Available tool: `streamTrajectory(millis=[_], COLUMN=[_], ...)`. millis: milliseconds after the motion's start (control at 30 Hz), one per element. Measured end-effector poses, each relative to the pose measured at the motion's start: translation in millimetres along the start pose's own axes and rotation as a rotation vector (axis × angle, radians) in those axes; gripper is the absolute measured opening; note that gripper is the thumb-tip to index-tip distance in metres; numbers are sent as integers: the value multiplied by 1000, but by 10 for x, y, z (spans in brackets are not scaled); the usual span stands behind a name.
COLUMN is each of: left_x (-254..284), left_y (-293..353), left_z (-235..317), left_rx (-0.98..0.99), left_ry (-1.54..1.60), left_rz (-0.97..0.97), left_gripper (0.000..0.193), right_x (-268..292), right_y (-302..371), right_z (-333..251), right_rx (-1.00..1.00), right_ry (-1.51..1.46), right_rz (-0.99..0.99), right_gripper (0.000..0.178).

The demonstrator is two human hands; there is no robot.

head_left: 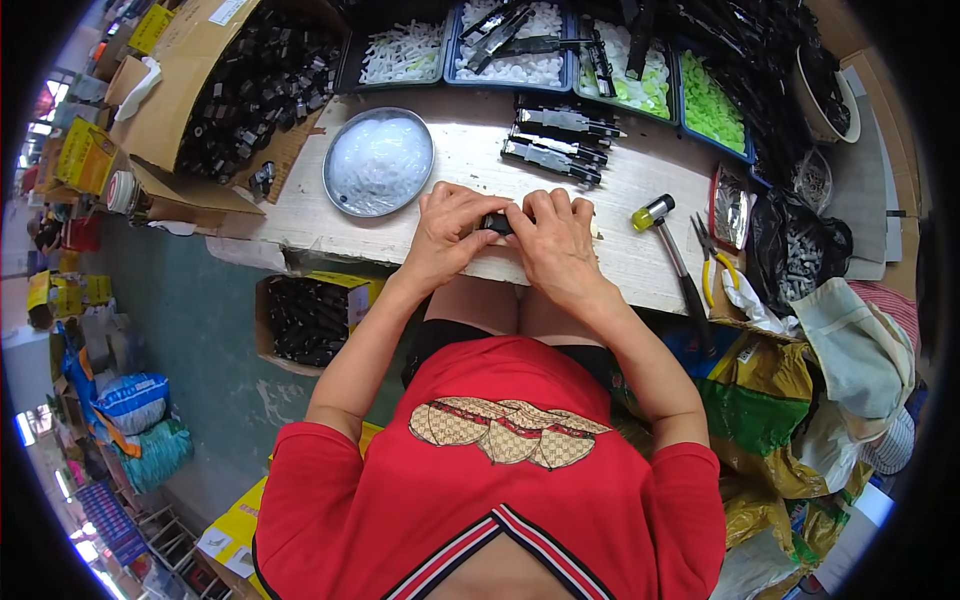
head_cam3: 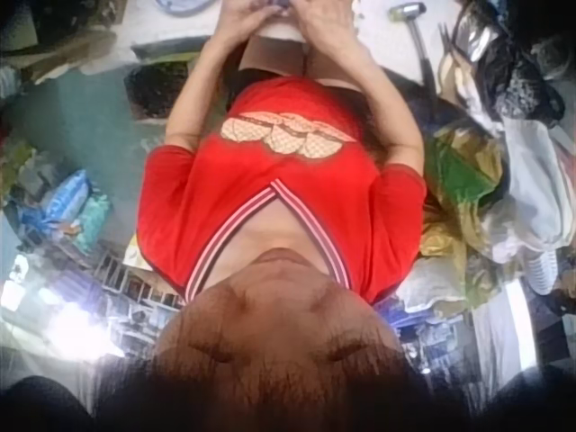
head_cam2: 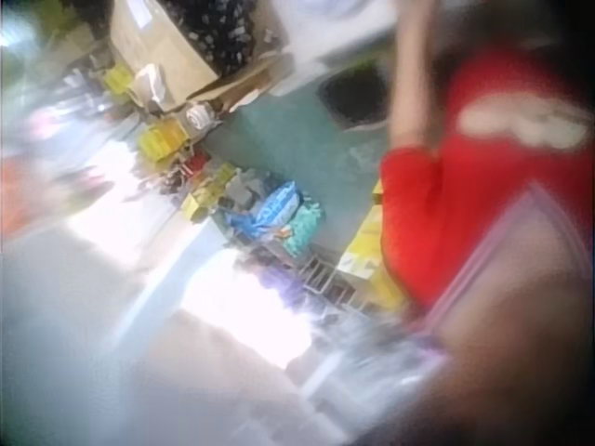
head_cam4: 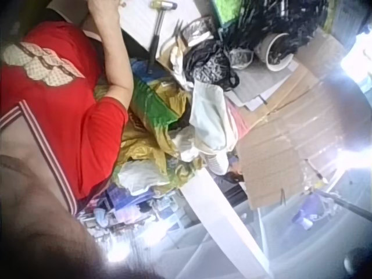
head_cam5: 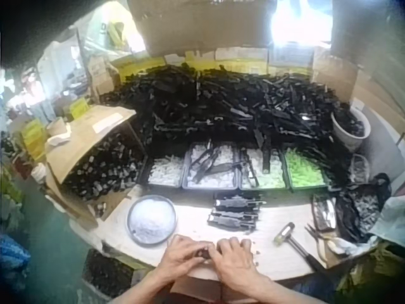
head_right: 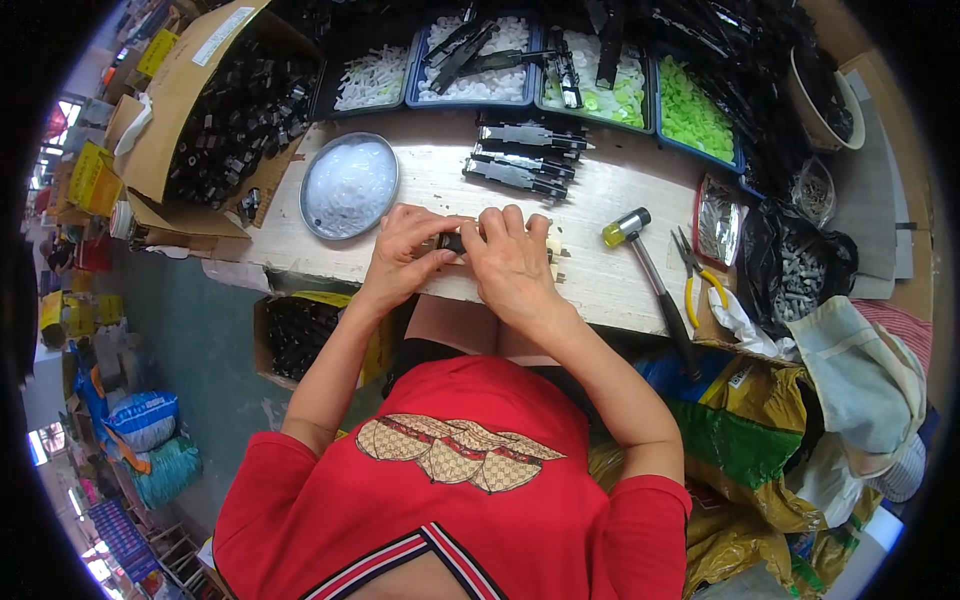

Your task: Assemble plastic toy components at a factory workbench.

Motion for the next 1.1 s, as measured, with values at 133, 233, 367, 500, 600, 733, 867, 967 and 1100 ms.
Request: streamTrajectory(millis=[133,233,367,500,600,733,867,967,1100], left_x=[-3,9,46,-65,-75,-60,-86,-95,-89], left_y=[-43,-58,-129,-128,-174,-214,-227,-252,-277], left_z=[38,54,161,192,239,312,343,344,355], left_rx=[-115,-196,-256,-392,-456,-469,-532,-535,-518], left_ry=[-116,-199,-237,-301,-403,-506,-507,-512,-522], left_rz=[-65,-129,-153,-253,-352,-473,-454,-470,-497], left_gripper=[38,38,39,45,51,56,56,56,54], right_x=[23,178,525,668,562,649,750,703,847], right_y=[37,131,481,785,862,746,523,446,271], right_z=[60,236,741,874,1032,825,308,211,121], right_rx=[-17,-126,-346,-424,-390,-466,-353,-296,-251], right_ry=[-75,-153,136,507,520,-4,-83,39,123], right_rz=[-3,85,240,79,78,169,126,-14,-1], right_gripper=[30,30,32,30,24,17,20,26,25])
Point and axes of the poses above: each hand's wrist, its own y-axis away from the middle knuckle, its own x-axis out of the back of the hand, z = x × y, the point moved 2 cm from there along -y, towards the middle knuckle, and after that the axes turned 15 degrees about z, right-handed, at the moved point
